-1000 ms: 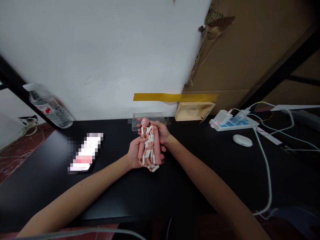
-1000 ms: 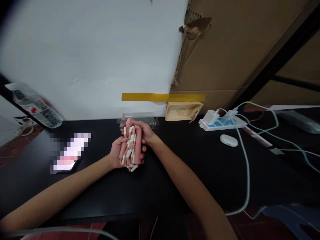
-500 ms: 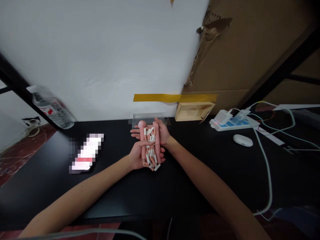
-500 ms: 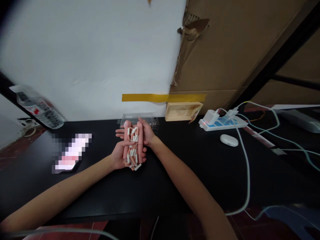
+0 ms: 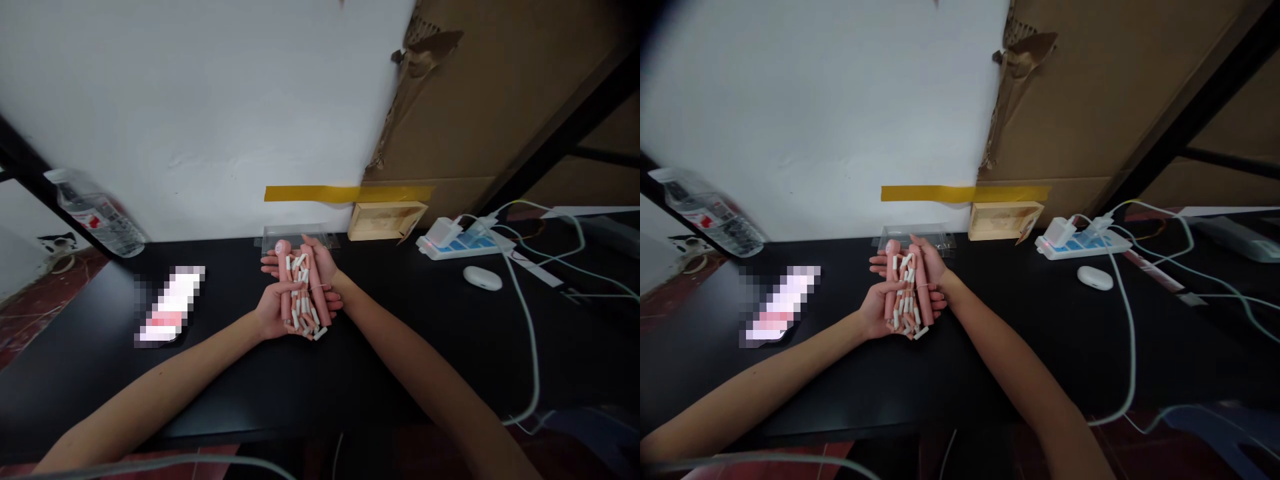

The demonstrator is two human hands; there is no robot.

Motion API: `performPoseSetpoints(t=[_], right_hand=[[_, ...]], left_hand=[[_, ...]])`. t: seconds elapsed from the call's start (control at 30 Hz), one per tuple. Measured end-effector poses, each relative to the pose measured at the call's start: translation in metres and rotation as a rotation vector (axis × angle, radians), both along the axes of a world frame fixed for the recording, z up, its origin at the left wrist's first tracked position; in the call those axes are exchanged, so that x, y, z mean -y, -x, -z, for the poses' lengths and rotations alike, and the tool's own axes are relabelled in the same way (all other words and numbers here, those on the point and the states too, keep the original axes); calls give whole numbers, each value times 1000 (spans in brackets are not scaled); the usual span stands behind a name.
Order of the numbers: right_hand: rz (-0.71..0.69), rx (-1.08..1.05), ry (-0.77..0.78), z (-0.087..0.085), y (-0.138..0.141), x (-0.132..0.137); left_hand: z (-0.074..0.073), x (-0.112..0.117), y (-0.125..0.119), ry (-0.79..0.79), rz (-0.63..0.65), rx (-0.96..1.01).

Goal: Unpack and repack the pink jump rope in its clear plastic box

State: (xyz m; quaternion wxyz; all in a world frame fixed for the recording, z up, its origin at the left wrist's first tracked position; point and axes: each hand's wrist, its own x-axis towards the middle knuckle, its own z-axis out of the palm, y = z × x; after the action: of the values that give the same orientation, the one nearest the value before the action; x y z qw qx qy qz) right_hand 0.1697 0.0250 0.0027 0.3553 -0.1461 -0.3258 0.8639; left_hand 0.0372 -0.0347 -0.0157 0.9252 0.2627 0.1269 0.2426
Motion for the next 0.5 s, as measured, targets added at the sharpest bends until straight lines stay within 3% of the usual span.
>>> performPoseSetpoints(t=[0.23,0.5], right_hand=[[30,53,76,-3,3,-2],[35,47,117,-1,3,-2]], left_hand=[[-7,0,-2,13,-38,-1],[-4,-1,-1,53,-28,23]])
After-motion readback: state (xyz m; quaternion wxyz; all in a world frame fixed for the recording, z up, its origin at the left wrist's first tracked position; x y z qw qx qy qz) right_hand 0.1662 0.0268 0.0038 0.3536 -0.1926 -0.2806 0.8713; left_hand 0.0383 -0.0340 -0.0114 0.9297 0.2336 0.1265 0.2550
